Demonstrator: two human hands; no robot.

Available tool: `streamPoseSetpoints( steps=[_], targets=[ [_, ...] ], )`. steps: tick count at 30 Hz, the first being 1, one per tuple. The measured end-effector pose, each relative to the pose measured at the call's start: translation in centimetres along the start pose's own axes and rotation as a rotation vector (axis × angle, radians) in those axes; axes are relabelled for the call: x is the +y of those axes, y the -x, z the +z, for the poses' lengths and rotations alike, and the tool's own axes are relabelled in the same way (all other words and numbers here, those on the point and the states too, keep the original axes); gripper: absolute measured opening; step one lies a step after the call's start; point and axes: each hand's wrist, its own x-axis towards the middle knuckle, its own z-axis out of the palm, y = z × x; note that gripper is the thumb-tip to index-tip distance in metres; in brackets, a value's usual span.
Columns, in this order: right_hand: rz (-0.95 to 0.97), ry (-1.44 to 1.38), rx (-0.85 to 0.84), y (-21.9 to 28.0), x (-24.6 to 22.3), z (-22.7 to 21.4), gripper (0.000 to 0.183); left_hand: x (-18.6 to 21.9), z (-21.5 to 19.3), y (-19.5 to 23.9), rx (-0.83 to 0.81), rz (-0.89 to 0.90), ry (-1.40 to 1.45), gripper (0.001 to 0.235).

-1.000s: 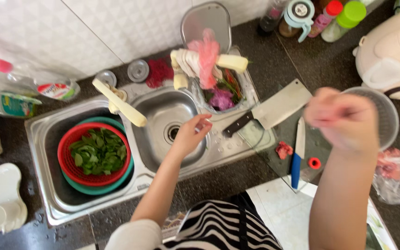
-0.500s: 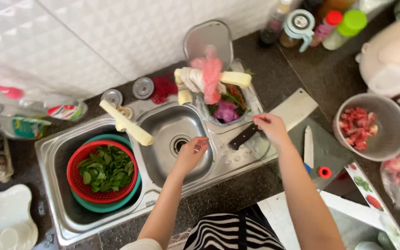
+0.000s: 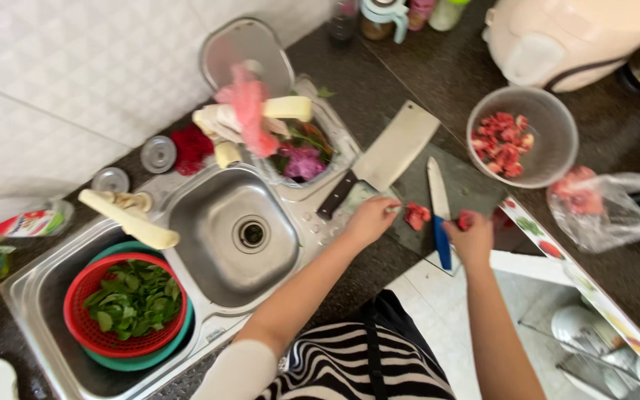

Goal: The person cuts pieces of raw red meat on a glass cutting board using a knife and places the cut pieces into a white bowl. The person handles the meat by hand, separates pieces, and repeatedly slices them into smaller portions.

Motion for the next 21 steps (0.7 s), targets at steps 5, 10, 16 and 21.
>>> streamPoseSetpoints(
  steps=[5, 10, 16, 21],
  targets=[
    [-0.030, 0.012, -0.068, 4.9, -0.2, 1.4, 0.061, 0.9, 5.5, -3.2, -0.016, 0.202, -0.269, 0.033],
    [-0.002, 0.028, -0.038, 5.9, -0.8, 1.8, 0.057, 0.1, 7.4, -5.2, -0.140, 0.110, -0.419, 0.022],
    [0.259, -0.255, -0.072, 7.6, -0.6, -0.3, 0.040, -0.7, 6.4, -6.8, -0.226, 0.092, -0.316, 0.030],
    [0.529, -0.602, -0.038, 10.0, -2.5, -2.3, 0.035, 0.7, 6.5, -7.3, -0.331, -0.117, 0.032, 0.033]
  ],
)
